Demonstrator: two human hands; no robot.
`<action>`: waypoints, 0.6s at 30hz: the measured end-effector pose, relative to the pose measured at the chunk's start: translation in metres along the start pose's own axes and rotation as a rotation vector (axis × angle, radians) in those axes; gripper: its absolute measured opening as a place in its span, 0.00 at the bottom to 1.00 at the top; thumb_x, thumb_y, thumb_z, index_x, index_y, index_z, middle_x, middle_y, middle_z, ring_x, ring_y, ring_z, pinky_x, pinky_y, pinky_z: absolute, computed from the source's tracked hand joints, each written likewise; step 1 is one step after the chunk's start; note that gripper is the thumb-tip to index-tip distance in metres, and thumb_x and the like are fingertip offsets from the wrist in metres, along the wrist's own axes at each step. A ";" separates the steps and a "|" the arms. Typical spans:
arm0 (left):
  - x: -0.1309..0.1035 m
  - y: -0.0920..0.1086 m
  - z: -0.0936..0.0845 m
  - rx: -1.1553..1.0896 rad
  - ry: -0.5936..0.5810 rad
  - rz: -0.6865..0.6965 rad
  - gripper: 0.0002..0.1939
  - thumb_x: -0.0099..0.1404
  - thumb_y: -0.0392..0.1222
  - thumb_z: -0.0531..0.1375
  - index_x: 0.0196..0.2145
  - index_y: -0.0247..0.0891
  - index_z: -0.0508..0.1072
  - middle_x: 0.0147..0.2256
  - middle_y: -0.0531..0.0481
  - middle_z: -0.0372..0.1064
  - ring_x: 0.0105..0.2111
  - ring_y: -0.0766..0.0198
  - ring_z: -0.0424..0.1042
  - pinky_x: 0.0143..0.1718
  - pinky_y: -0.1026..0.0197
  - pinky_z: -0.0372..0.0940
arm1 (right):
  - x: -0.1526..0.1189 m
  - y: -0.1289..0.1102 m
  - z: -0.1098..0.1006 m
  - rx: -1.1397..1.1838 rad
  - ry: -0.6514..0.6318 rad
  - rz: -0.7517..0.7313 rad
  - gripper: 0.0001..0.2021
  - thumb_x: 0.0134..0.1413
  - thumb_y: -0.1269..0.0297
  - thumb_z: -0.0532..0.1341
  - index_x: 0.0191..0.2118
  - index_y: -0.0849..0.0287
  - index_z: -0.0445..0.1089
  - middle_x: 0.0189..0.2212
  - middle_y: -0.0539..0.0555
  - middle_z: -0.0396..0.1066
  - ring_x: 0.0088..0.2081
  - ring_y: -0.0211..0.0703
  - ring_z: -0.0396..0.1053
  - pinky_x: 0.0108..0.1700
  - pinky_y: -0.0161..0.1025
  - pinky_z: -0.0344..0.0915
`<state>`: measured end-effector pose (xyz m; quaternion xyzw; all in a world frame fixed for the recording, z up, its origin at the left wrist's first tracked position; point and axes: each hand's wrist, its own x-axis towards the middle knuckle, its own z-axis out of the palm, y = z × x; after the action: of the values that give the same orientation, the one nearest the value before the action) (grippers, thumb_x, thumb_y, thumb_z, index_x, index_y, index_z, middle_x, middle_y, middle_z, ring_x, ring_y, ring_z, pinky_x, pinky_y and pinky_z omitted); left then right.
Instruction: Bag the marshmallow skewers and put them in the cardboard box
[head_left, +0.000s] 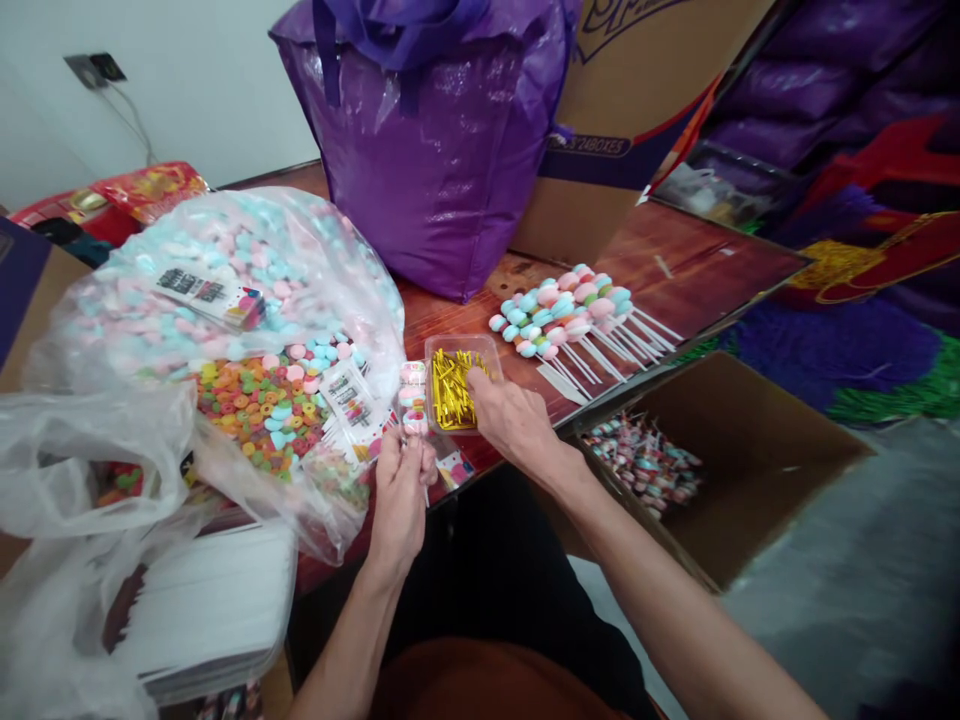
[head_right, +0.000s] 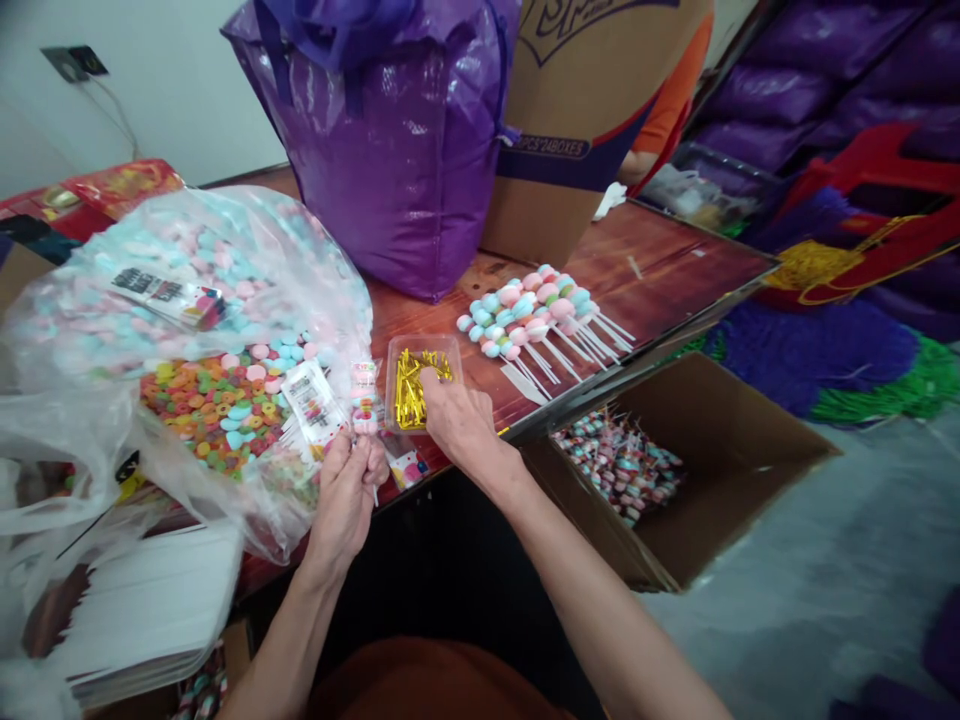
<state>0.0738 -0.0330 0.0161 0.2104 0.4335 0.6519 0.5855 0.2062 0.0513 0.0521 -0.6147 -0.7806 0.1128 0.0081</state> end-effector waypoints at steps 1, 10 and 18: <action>0.001 0.000 0.001 0.000 0.011 0.022 0.14 0.61 0.47 0.67 0.34 0.38 0.66 0.24 0.58 0.57 0.22 0.73 0.52 0.24 0.69 0.50 | -0.002 0.002 0.000 0.067 0.039 0.015 0.13 0.67 0.70 0.48 0.48 0.59 0.68 0.33 0.60 0.77 0.34 0.50 0.76 0.35 0.39 0.61; 0.007 0.004 0.004 0.067 0.001 0.044 0.13 0.61 0.48 0.67 0.32 0.35 0.72 0.25 0.55 0.65 0.21 0.74 0.52 0.22 0.69 0.49 | -0.054 -0.006 0.023 1.315 0.107 -0.125 0.07 0.60 0.62 0.58 0.34 0.58 0.69 0.25 0.48 0.69 0.23 0.35 0.62 0.26 0.32 0.60; -0.013 -0.011 0.012 0.219 0.017 0.062 0.07 0.64 0.41 0.63 0.39 0.41 0.68 0.32 0.53 0.68 0.31 0.66 0.66 0.34 0.65 0.62 | -0.065 -0.021 0.036 1.428 0.185 0.037 0.12 0.55 0.58 0.64 0.26 0.59 0.68 0.20 0.47 0.66 0.23 0.36 0.64 0.27 0.34 0.66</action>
<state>0.0929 -0.0416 0.0165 0.2809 0.5003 0.6201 0.5350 0.1966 -0.0217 0.0294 -0.4797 -0.5018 0.5432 0.4723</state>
